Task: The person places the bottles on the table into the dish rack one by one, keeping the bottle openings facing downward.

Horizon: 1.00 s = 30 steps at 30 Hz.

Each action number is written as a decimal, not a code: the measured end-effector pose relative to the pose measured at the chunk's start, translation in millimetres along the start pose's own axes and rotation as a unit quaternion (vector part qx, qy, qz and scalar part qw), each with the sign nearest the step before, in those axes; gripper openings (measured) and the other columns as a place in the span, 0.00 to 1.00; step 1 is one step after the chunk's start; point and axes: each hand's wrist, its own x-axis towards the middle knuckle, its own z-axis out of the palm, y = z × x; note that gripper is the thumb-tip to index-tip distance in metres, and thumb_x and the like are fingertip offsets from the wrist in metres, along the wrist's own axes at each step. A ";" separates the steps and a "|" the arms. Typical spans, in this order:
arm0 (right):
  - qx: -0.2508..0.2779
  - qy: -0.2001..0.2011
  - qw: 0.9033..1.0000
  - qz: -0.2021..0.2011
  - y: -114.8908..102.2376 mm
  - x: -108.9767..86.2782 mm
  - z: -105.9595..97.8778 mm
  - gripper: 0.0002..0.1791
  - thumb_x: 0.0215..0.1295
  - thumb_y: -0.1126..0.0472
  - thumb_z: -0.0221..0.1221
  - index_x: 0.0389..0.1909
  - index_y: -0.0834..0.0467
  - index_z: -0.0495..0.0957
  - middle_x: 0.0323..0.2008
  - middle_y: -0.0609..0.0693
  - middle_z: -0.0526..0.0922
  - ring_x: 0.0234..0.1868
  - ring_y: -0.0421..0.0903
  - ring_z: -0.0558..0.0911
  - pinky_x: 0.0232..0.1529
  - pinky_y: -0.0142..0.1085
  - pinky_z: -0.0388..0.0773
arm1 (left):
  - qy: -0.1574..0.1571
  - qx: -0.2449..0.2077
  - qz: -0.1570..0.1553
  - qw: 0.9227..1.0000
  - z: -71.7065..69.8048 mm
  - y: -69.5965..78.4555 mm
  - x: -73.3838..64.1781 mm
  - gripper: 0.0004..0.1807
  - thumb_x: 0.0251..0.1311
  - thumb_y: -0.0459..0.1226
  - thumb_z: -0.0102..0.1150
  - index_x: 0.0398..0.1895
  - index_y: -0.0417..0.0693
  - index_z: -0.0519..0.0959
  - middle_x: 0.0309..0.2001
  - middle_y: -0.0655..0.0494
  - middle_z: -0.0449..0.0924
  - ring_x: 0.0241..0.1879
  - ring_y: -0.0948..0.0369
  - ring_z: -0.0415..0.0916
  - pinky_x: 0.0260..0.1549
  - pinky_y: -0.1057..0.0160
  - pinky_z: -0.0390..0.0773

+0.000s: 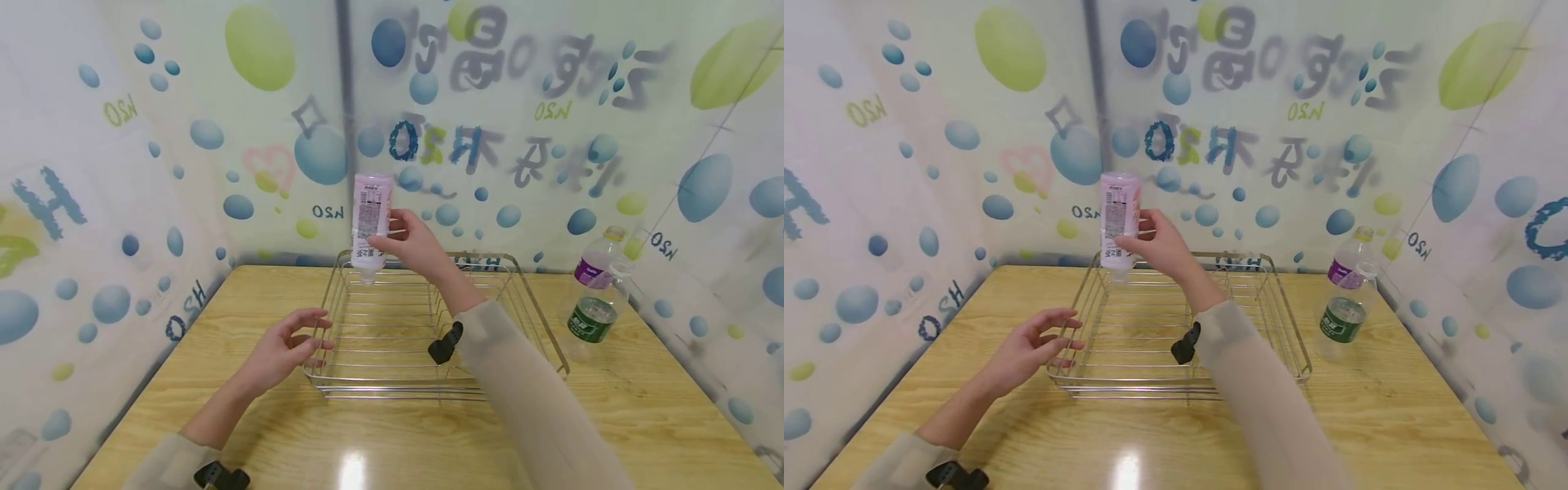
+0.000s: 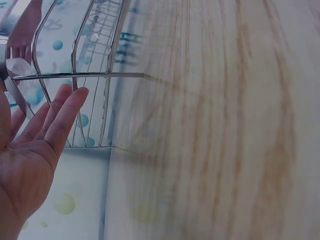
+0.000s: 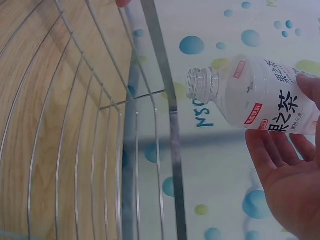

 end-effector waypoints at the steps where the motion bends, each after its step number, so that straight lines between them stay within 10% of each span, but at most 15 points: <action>1: 0.000 0.002 1.000 0.003 1.9 1.8 2.3 0.41 0.72 0.48 0.73 0.80 0.52 0.67 0.65 0.54 0.79 0.65 0.55 0.81 0.69 0.61 0.81 | -0.001 0.000 0.001 1.000 0.3 0.5 0.6 0.29 0.79 0.27 0.55 0.80 0.37 0.65 0.71 0.24 0.69 0.56 0.59 0.90 0.44 0.57 0.94; 17: -0.029 0.024 0.998 0.049 33.0 18.5 15.3 0.42 0.72 0.46 0.72 0.80 0.56 0.67 0.66 0.56 0.79 0.67 0.56 0.79 0.69 0.58 0.82 | -0.013 -0.005 0.003 1.000 3.0 4.0 11.4 0.30 0.78 0.26 0.54 0.81 0.35 0.64 0.72 0.23 0.68 0.55 0.56 0.90 0.44 0.56 0.94; 30: -0.010 -0.039 0.996 0.076 61.6 21.2 40.4 0.39 0.73 0.51 0.72 0.77 0.61 0.68 0.66 0.60 0.80 0.64 0.56 0.83 0.68 0.54 0.85 | 0.004 0.015 -0.016 1.000 0.9 3.2 3.8 0.30 0.79 0.28 0.56 0.81 0.38 0.65 0.71 0.26 0.71 0.51 0.56 0.90 0.45 0.57 0.94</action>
